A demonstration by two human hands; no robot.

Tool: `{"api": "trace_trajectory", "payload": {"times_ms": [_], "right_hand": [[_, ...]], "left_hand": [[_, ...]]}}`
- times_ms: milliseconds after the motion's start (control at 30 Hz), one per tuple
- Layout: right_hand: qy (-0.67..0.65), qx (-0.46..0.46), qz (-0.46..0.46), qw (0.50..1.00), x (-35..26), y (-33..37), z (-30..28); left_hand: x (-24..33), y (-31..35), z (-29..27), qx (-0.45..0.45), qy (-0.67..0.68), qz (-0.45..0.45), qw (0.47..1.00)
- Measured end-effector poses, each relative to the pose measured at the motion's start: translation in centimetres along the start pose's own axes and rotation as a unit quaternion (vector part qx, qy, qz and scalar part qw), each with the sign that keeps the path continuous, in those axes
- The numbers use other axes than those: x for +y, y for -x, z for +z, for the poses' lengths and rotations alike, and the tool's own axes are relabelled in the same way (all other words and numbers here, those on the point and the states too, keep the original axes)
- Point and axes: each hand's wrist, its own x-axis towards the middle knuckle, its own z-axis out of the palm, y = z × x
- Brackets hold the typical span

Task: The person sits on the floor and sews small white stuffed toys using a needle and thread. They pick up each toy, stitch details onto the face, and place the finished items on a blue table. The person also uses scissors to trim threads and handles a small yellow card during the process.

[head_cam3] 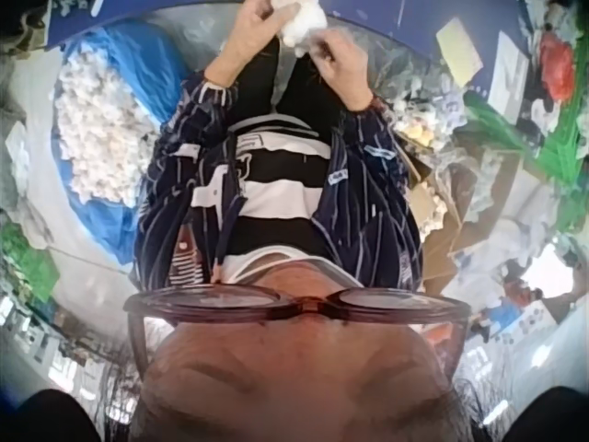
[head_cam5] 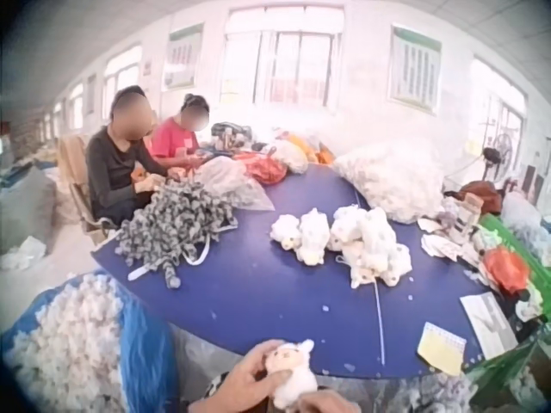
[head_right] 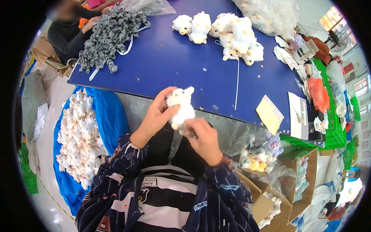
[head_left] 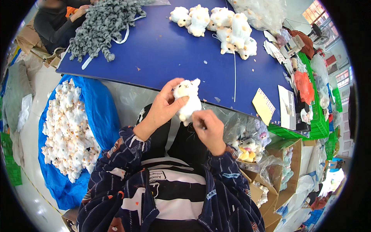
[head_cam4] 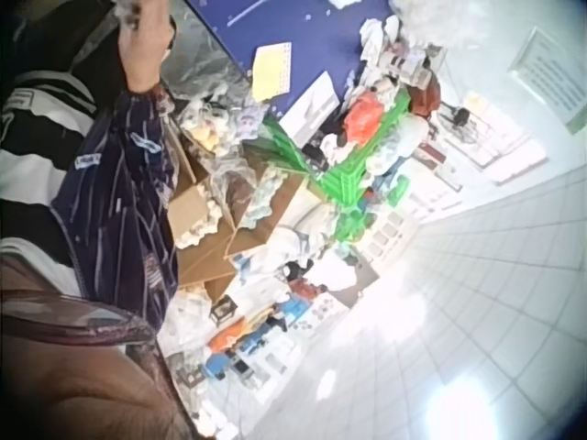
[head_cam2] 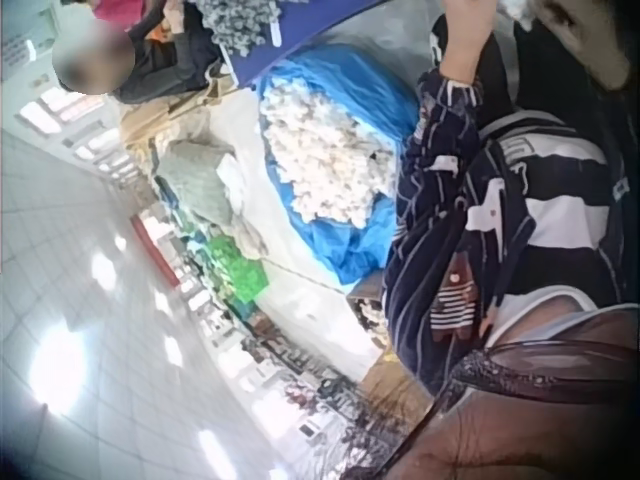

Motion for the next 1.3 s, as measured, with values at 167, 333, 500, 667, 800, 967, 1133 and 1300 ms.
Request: {"api": "trace_trajectory", "payload": {"times_ms": [167,333,500,667,800,967,1133,1300], "right_hand": [[-0.222,0.048,0.220,0.949,0.5,-1.2,0.1],[-0.293,0.043,0.286,0.912,0.3,-2.6,0.4],[-0.287,0.056,0.304,0.907,1.3,-2.7,-0.7],[-0.072,-0.032,0.041,0.996,1.5,-0.4,-0.6],[0.074,-0.048,-0.054,0.995,3.4,0.4,0.6],[0.064,-0.006,-0.063,0.996,1.9,-0.3,1.5],[0.111,-0.051,-0.077,0.990,2.0,-0.4,1.3],[0.021,-0.008,-0.034,0.999,2.5,-0.4,1.4]], "left_hand": [[1.6,1.6,-0.1,0.060,-0.294,0.178,0.937],[1.2,1.6,0.2,0.035,-0.412,0.242,0.878],[1.8,0.2,-0.8,0.049,-0.350,0.213,0.911],[1.9,-0.2,-1.2,0.036,-0.316,0.181,0.931],[2.4,-0.9,-1.7,0.014,-0.259,0.106,0.960],[2.1,-0.5,-2.3,0.019,-0.221,0.057,0.973],[2.0,-0.5,-1.7,0.046,-0.186,0.060,0.980],[1.9,1.8,-1.7,0.021,-0.398,0.284,0.872]]}}
